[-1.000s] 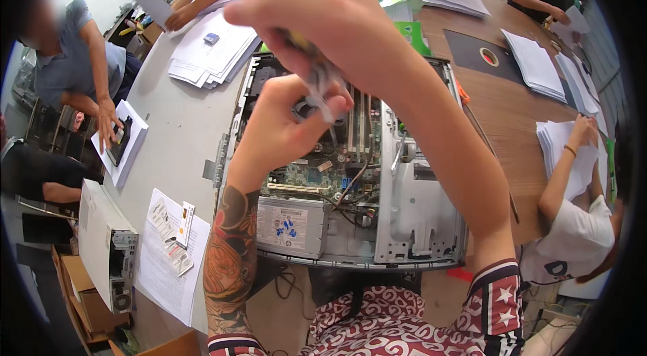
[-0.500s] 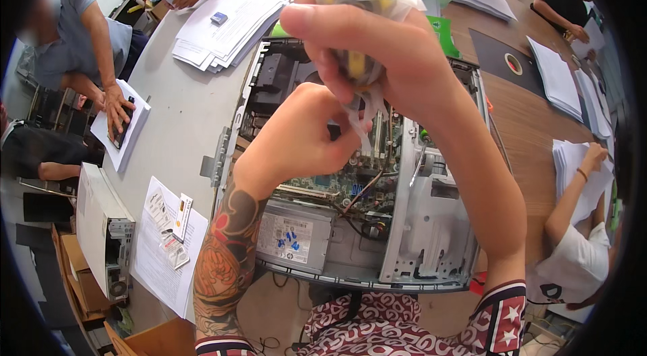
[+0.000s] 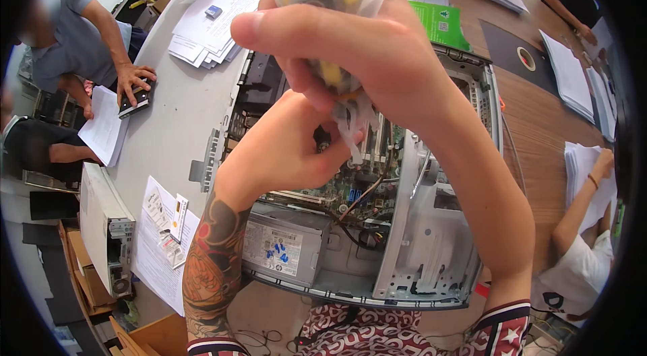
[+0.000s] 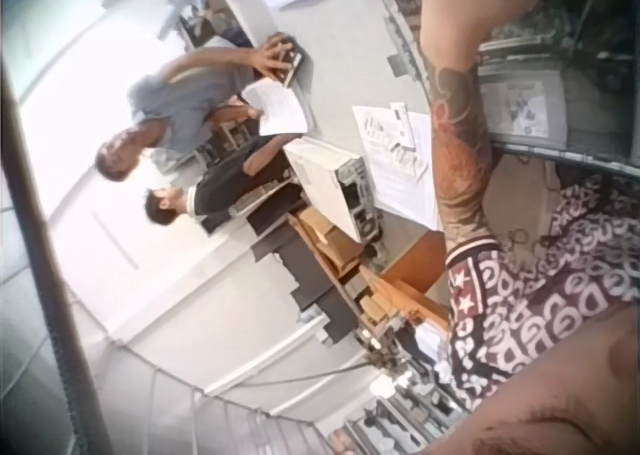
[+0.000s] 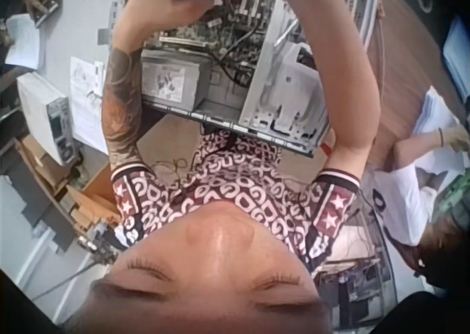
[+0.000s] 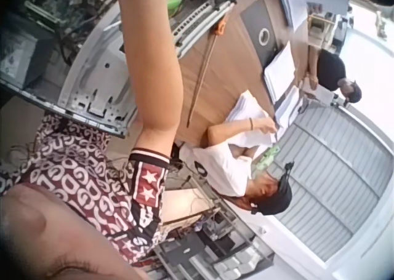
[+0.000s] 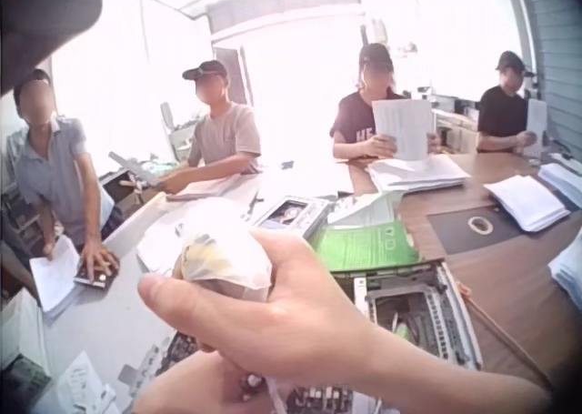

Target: The person works on the internal components of a computer chassis using a screwdriver to manipulate the CPU cooler and motherboard connections.

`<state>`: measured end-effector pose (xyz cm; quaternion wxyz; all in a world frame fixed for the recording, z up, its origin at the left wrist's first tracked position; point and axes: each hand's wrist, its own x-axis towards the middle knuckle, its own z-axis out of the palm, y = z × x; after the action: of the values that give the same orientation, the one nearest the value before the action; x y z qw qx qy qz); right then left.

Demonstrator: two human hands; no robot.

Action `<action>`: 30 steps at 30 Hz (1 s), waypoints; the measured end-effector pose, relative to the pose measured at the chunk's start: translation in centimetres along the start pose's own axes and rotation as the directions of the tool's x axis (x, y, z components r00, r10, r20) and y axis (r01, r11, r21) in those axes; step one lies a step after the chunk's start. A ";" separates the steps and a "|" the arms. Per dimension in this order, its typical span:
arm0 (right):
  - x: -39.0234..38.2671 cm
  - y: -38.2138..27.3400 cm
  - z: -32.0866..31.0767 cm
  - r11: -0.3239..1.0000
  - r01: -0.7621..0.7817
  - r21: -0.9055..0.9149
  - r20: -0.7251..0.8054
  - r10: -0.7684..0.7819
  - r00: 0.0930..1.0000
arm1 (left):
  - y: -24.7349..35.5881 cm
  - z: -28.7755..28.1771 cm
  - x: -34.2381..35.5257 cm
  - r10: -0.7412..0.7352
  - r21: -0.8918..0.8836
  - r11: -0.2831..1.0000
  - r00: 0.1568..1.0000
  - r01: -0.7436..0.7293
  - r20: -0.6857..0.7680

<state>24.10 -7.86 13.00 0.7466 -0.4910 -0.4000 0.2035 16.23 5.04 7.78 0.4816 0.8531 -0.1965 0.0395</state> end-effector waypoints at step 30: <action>0.3 -2.3 -0.9 0.988 -0.151 -0.028 0.228 0.154 0.961 | 0.9 -0.6 -0.1 -0.222 0.114 0.970 0.972 0.212 0.078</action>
<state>24.84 -9.16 14.99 0.6749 -0.4973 -0.4458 0.3139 15.88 5.20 8.77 0.4281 0.8946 -0.1212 -0.0418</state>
